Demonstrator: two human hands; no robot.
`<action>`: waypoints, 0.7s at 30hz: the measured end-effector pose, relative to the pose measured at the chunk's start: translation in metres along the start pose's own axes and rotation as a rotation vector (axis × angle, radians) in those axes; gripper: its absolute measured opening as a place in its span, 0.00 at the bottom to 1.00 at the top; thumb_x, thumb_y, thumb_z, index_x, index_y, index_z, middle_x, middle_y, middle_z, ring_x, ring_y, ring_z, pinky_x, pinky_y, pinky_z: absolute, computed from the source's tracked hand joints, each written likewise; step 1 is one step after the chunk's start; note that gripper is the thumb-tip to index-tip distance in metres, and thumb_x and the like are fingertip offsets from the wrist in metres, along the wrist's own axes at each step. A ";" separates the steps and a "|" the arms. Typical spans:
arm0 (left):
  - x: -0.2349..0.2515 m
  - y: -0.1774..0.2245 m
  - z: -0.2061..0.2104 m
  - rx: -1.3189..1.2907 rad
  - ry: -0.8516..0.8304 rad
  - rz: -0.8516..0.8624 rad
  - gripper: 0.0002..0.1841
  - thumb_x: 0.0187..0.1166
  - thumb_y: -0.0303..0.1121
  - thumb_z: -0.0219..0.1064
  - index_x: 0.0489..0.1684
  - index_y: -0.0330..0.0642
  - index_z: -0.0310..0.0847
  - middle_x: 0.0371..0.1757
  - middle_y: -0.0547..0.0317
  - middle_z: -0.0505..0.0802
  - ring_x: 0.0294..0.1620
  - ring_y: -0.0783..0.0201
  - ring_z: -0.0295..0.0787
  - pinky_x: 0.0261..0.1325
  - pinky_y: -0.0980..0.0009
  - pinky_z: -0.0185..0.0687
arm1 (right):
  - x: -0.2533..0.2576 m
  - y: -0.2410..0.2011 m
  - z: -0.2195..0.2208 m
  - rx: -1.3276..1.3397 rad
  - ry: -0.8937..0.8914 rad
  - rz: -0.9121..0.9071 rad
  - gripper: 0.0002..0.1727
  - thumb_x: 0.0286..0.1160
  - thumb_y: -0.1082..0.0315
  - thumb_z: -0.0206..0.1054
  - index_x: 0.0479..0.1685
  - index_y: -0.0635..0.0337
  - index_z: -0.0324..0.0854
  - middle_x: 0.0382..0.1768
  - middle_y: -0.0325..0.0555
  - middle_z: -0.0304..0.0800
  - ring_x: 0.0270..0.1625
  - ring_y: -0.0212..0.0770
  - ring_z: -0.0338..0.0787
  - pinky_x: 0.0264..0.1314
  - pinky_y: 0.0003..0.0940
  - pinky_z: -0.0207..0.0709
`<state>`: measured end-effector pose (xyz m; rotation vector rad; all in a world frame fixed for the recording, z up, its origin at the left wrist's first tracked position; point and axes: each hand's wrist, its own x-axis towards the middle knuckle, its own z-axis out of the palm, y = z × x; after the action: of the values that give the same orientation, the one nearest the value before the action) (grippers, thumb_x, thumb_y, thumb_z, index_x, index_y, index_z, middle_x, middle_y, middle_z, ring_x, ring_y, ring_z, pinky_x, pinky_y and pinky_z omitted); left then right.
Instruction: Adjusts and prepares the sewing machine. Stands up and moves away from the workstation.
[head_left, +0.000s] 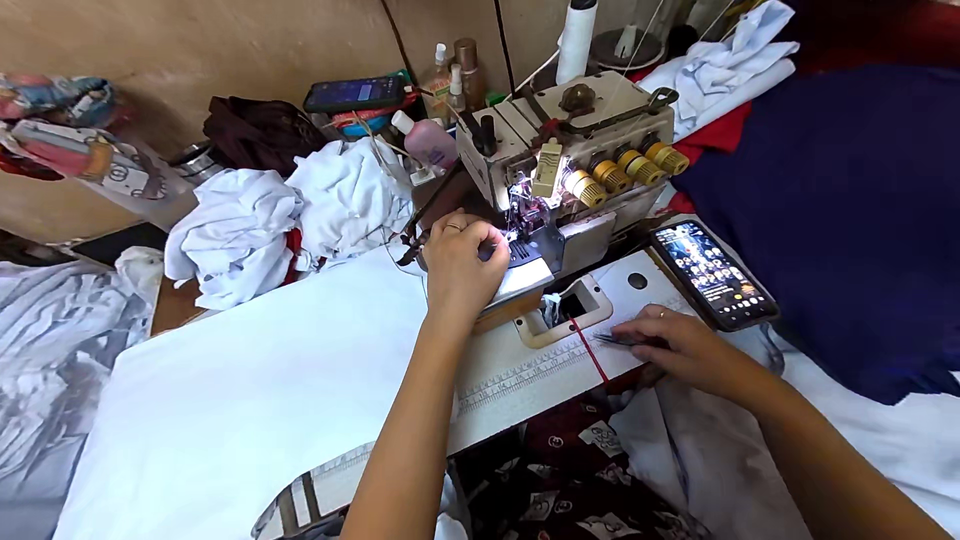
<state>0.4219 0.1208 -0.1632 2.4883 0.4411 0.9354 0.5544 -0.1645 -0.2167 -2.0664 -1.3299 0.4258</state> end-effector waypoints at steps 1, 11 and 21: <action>-0.001 0.000 0.000 -0.006 0.002 0.000 0.07 0.72 0.33 0.68 0.29 0.41 0.90 0.50 0.48 0.93 0.71 0.40 0.80 0.68 0.37 0.69 | 0.001 -0.003 -0.004 -0.013 0.033 -0.020 0.14 0.73 0.75 0.67 0.54 0.67 0.91 0.45 0.59 0.86 0.43 0.48 0.87 0.48 0.41 0.83; -0.003 0.000 0.002 -0.027 0.036 0.021 0.07 0.73 0.31 0.68 0.28 0.41 0.89 0.45 0.51 0.94 0.69 0.43 0.82 0.71 0.41 0.69 | 0.075 -0.095 -0.017 -0.467 0.324 -0.235 0.17 0.85 0.59 0.57 0.54 0.65 0.84 0.34 0.54 0.89 0.34 0.56 0.92 0.30 0.53 0.82; -0.004 0.002 0.001 -0.035 0.038 0.026 0.06 0.74 0.31 0.71 0.31 0.39 0.89 0.44 0.50 0.94 0.67 0.44 0.84 0.69 0.42 0.72 | 0.120 -0.127 0.009 -0.749 0.338 -0.242 0.04 0.82 0.74 0.63 0.39 0.64 0.81 0.25 0.52 0.79 0.23 0.52 0.85 0.18 0.41 0.73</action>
<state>0.4197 0.1171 -0.1650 2.4537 0.4024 0.9930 0.5142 -0.0171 -0.1312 -2.3487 -1.6453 -0.5964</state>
